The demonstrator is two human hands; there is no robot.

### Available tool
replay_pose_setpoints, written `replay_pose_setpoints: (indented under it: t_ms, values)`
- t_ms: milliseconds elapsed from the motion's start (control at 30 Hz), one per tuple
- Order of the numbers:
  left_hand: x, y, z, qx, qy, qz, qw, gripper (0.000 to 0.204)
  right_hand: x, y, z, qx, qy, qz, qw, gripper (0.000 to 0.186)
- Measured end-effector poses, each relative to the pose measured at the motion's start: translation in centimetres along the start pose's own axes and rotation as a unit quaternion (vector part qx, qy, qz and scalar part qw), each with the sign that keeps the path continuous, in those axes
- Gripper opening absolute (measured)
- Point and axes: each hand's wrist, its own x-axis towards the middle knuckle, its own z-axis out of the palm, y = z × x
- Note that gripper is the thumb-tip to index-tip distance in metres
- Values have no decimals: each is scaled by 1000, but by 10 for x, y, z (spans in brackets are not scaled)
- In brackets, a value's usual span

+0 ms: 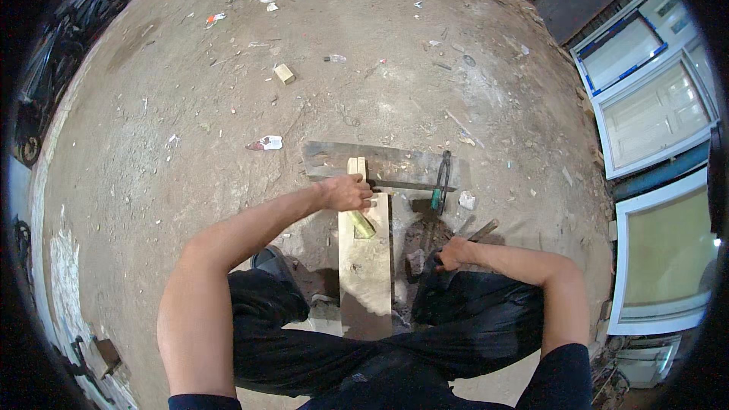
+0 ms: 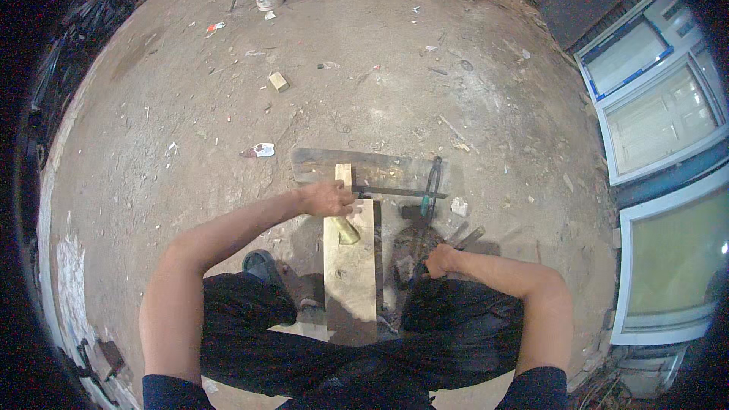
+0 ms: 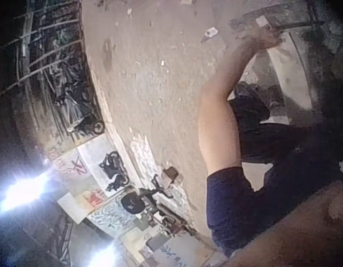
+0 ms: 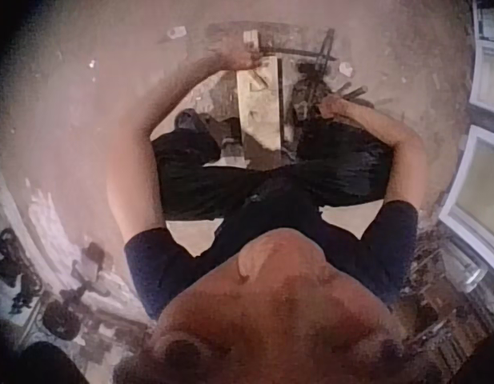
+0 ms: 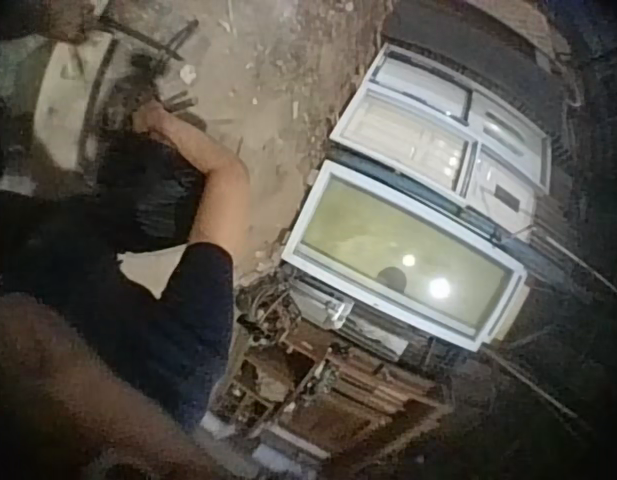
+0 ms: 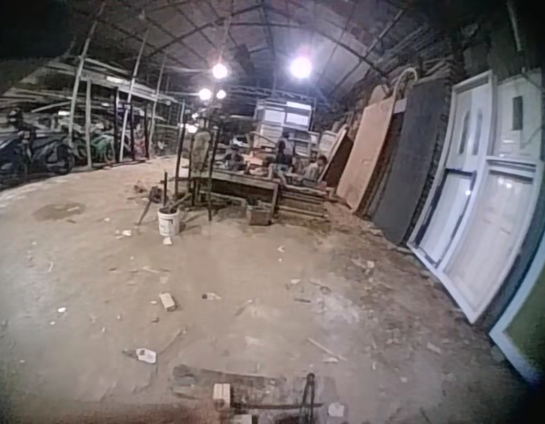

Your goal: The person sharpens a metal tool bit against a file and then uses a hammer and a punch to drive a component into a wooden block.

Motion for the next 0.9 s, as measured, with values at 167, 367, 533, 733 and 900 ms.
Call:
replay_pose_setpoints:
  t_ms: [167,367,533,733,900]
  values:
    - [-6,25,32,-101,-59,-19,993,42,-19,-11,-24,-12,-32,12,999,65]
    - [-10,31,27,-156,-63,-51,984,53,-23,-11,-18,16,22,23,999,60]
    - [-4,36,17,-162,-117,-34,979,54,-20,-11,-23,15,-15,11,1000,61]
    - [-5,58,33,-148,38,55,987,27,-1,-3,-2,2,26,4,1000,66]
    - [12,74,16,-149,109,168,968,8,-7,-2,2,31,-10,22,999,69]
